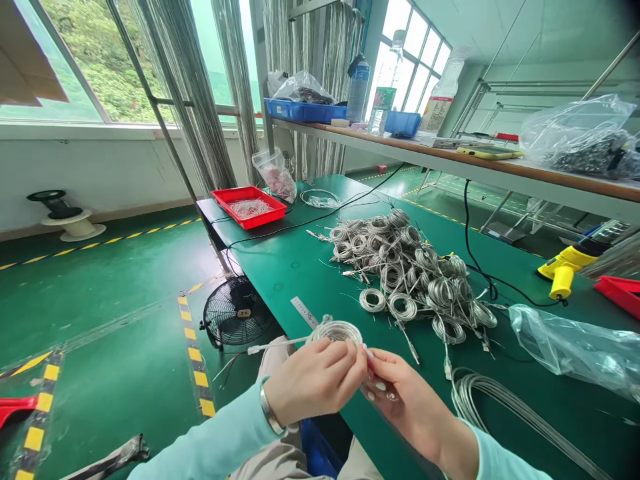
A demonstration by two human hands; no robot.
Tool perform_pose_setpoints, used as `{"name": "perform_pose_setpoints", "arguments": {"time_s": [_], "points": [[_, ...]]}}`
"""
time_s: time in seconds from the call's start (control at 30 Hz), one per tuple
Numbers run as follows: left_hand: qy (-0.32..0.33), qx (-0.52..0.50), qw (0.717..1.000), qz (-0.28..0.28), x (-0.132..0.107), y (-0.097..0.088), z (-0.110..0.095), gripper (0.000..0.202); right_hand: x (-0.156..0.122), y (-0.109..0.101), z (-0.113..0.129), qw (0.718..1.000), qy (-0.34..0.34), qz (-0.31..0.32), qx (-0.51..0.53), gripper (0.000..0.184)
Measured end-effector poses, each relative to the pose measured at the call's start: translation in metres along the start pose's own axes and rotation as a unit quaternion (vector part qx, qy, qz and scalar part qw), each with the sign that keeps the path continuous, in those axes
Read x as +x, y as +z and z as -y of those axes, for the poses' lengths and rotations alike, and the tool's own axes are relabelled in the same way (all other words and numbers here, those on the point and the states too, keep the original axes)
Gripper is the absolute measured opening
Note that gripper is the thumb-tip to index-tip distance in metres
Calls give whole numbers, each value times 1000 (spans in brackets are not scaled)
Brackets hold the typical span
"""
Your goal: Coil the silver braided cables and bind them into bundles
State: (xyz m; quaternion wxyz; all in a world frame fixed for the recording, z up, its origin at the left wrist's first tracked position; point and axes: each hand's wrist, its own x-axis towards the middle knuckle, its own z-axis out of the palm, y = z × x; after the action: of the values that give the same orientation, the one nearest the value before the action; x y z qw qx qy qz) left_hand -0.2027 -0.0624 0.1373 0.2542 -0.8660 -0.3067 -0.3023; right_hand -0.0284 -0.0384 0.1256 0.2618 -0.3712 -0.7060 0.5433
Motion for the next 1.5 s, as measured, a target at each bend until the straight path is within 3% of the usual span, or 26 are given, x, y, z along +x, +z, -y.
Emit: {"name": "perform_pose_setpoints", "arguments": {"time_s": [0.07,0.13,0.17,0.23,0.3,0.37,0.4,0.43,0.5,0.53,0.57,0.63,0.67,0.7,0.77,0.8,0.87,0.93,1.0,1.07,1.1,1.17,1.23,1.3,1.4,1.5], "points": [[3,10,1000,-5,-2,0,2,19,1,-2,0,999,12,27,-19,38],[-18,-36,999,5,-5,-1,6,16,2,-12,2,984,-88,24,-150,37],[-29,-71,997,14,-6,-2,8,15,2,-18,4,952,-177,8,-249,33],[-49,-140,988,32,-6,-3,10,16,3,-31,7,843,-340,-30,-416,18],[-64,-186,980,38,-5,-3,10,20,3,-38,9,742,-441,-44,-502,15],[-71,-204,976,35,-3,-3,8,22,3,-39,9,692,-497,-38,-523,21],[-70,-204,976,34,-2,-2,7,22,2,-36,8,696,-508,-33,-506,23],[-63,-200,977,31,-1,-1,6,21,0,-31,6,732,-494,-30,-468,25],[-43,-160,986,20,-1,0,5,18,-3,-19,1,878,-363,-30,-311,29],[-27,-128,991,12,-2,1,5,16,-4,-12,-1,950,-246,-25,-192,32],[-9,-95,995,3,-2,1,5,16,-5,-7,-3,991,-113,-10,-66,34],[14,-47,999,-8,-4,1,6,18,-6,-3,-4,989,89,44,112,38],[16,-44,999,-9,-5,1,7,18,-6,-4,-3,981,120,75,130,40],[9,-56,998,-8,-6,1,7,17,-6,-7,-2,985,105,96,97,41],[-21,-109,994,4,-7,0,9,15,-5,-18,3,992,-46,84,-88,36],[-38,-139,990,9,-7,-1,9,16,-5,-24,6,966,-151,56,-201,30],[-71,-193,979,13,-6,-1,9,20,-4,-34,11,863,-329,-9,-383,15],[-93,-240,966,12,-4,-2,7,22,-4,-39,16,768,-428,-37,-475,13],[-98,-270,958,10,-3,-2,5,23,-3,-38,17,732,-470,-25,-493,18],[-91,-264,960,10,-2,-2,4,23,-5,-32,15,758,-474,-6,-448,23],[-87,-247,965,8,-2,-2,3,23,-6,-28,13,793,-452,-7,-408,25],[-74,-205,976,6,-2,-2,3,20,-8,-21,9,887,-346,-15,-305,29],[-59,-167,984,0,-2,-3,3,16,-9,-18,8,956,-210,-4,-204,33],[-57,-152,987,-14,-2,-4,2,15,-9,-20,9,977,-136,22,-160,34],[-81,-179,979,-61,-2,-4,1,20,-5,-26,14,983,-127,33,-127,32],[-102,-209,970,-70,-3,-3,-1,24,1,-24,12,993,-47,69,80,44]]}}
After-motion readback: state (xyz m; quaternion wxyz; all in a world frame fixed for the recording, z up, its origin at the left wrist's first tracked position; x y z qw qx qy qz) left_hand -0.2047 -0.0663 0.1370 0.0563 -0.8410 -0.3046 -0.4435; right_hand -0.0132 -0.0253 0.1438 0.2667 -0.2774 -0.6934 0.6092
